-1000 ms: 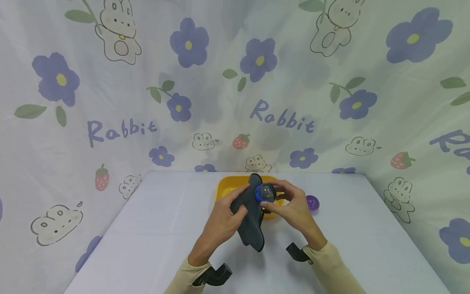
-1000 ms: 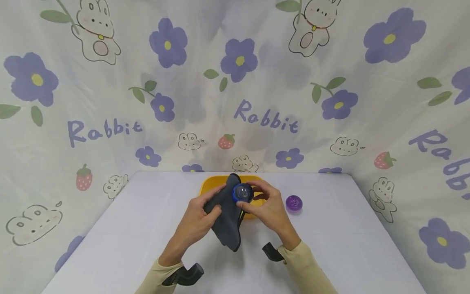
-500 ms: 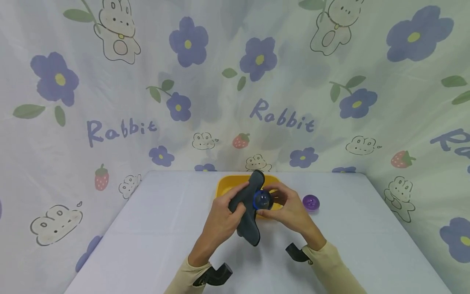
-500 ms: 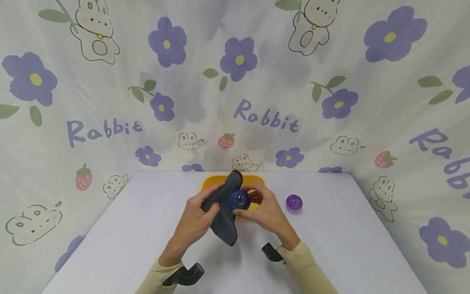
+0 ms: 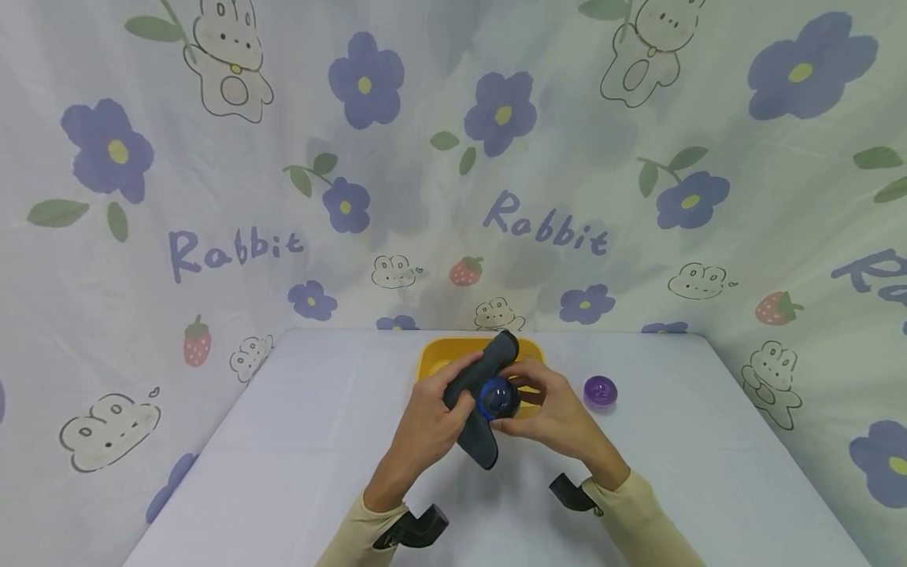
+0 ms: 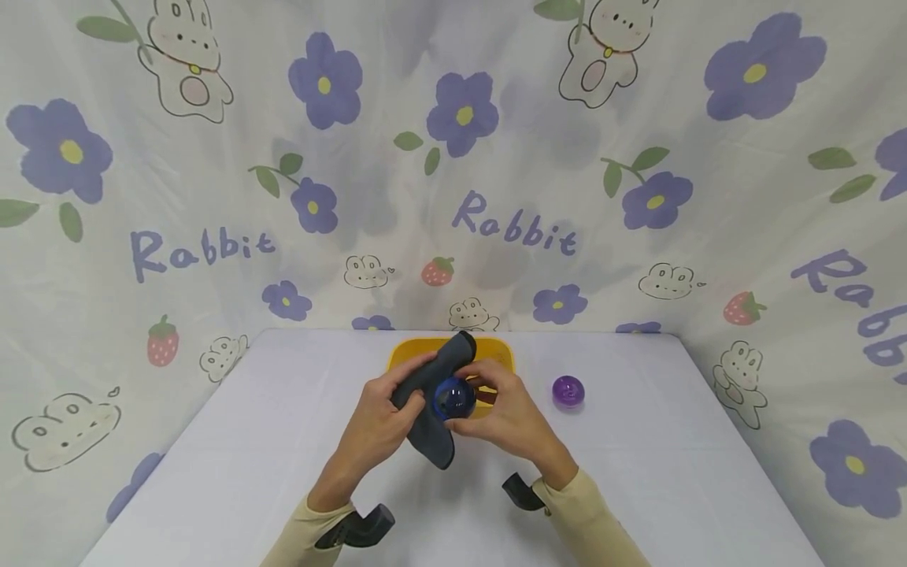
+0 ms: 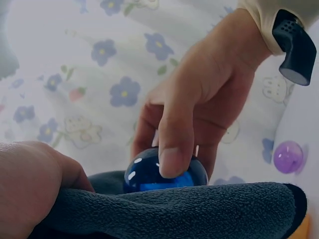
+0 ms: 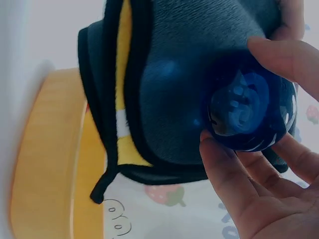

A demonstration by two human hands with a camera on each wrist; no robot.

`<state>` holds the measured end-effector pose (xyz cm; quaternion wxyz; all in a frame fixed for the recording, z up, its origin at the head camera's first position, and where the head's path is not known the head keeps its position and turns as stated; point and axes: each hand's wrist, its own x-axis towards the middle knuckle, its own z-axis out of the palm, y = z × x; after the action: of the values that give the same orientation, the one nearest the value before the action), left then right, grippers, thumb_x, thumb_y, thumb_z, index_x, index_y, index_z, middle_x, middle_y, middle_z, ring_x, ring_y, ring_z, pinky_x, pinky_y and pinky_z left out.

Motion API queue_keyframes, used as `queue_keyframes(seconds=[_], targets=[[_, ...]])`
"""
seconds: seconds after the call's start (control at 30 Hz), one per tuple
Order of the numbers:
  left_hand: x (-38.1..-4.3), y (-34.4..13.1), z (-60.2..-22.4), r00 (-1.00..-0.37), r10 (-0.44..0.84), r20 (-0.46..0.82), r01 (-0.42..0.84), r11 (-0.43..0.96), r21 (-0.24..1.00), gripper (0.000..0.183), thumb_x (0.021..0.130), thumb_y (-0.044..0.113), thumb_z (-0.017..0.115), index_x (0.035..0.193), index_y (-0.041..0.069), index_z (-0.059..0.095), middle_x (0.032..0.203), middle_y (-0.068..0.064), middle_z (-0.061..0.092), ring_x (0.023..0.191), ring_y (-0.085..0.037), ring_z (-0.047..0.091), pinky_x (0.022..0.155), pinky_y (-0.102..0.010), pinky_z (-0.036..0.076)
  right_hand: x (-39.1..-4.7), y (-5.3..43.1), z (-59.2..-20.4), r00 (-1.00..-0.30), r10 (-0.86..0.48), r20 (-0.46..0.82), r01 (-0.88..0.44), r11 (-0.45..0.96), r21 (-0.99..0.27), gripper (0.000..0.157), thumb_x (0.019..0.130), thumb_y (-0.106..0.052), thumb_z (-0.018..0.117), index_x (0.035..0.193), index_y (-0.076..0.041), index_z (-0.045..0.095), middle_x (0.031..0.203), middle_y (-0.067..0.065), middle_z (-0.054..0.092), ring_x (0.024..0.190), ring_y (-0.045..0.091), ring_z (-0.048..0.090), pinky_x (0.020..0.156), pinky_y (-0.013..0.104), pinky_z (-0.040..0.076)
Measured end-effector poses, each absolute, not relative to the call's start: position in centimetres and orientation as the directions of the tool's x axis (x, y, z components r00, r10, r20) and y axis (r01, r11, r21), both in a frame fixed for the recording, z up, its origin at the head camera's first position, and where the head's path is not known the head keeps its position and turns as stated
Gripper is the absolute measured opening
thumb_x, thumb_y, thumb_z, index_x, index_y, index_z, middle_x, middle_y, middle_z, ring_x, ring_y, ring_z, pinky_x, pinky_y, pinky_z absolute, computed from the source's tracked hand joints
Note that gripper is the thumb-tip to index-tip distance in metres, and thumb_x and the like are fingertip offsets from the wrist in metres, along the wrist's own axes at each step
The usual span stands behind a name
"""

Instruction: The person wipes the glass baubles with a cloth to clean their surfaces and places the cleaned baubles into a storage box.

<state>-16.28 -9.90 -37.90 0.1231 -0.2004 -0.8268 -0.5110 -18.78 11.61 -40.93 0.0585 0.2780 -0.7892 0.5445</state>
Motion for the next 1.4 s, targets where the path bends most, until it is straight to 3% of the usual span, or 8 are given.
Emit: queue_keyframes(seconds=[0.33,0.53,0.8,1.07,1.27,1.4], targets=[[-16.8,-10.4,-38.2,-0.892,0.302,0.335,0.437,0.391,0.81,0.052,0.096,0.001,0.055,0.144,0.018,0.061,0.139,-0.007,0.066,0.097,-0.019,0.065,0.077,-0.025,0.055,-18.4,11.5,-40.7,-0.785,-0.43,0.445,-0.554,0.169,-0.815,0.056,0.075,-0.013,0.091,0.126,-0.016,0.067,0.13,0.006,0.065,0.111,0.023,0.069,0.094,0.033,0.06],[-16.9,-10.7,-38.3,-0.906,0.34,0.253,0.385,0.411,0.826,0.051,0.098,0.006,0.054,0.147,0.019,0.058,0.146,-0.007,0.061,0.11,-0.021,0.065,0.096,-0.038,0.059,-18.2,11.6,-40.5,-0.777,-0.425,0.464,-0.561,0.134,-0.817,0.056,0.075,-0.009,0.09,0.126,-0.014,0.067,0.13,0.008,0.064,0.113,0.021,0.067,0.095,0.031,0.059],[-17.3,-10.8,-38.3,-0.907,0.356,0.224,0.362,0.388,0.848,0.053,0.097,0.007,0.056,0.15,0.016,0.055,0.146,-0.008,0.061,0.115,-0.024,0.063,0.102,-0.047,0.055,-18.6,11.6,-40.8,-0.782,-0.367,0.504,-0.574,0.11,-0.811,0.058,0.077,-0.002,0.087,0.13,-0.011,0.065,0.134,0.011,0.06,0.118,0.016,0.065,0.098,0.03,0.057],[-17.3,-10.6,-38.3,-0.91,0.369,0.192,0.336,0.382,0.861,0.056,0.096,0.008,0.055,0.152,0.012,0.051,0.148,-0.009,0.06,0.114,-0.024,0.062,0.103,-0.047,0.055,-19.0,11.8,-40.8,-0.788,-0.316,0.528,-0.585,0.116,-0.803,0.061,0.076,0.002,0.085,0.131,-0.008,0.061,0.137,0.013,0.06,0.124,0.023,0.064,0.101,0.032,0.056],[-17.0,-10.6,-38.2,-0.926,0.334,0.175,0.307,0.401,0.863,0.056,0.096,0.009,0.055,0.152,0.014,0.053,0.149,-0.007,0.059,0.111,-0.022,0.061,0.095,-0.036,0.055,-19.5,12.3,-41.1,-0.833,-0.254,0.492,-0.539,0.168,-0.825,0.068,0.077,-0.004,0.088,0.138,-0.004,0.058,0.136,0.016,0.065,0.127,0.033,0.065,0.101,0.037,0.054],[-16.9,-10.4,-38.0,-0.934,0.307,0.183,0.305,0.415,0.857,0.055,0.096,0.01,0.055,0.15,0.017,0.056,0.148,-0.006,0.06,0.112,-0.022,0.061,0.096,-0.036,0.054,-19.7,12.6,-40.9,-0.86,-0.229,0.456,-0.503,0.228,-0.833,0.069,0.077,-0.011,0.09,0.139,-0.006,0.061,0.135,0.013,0.068,0.125,0.033,0.067,0.103,0.04,0.054]])
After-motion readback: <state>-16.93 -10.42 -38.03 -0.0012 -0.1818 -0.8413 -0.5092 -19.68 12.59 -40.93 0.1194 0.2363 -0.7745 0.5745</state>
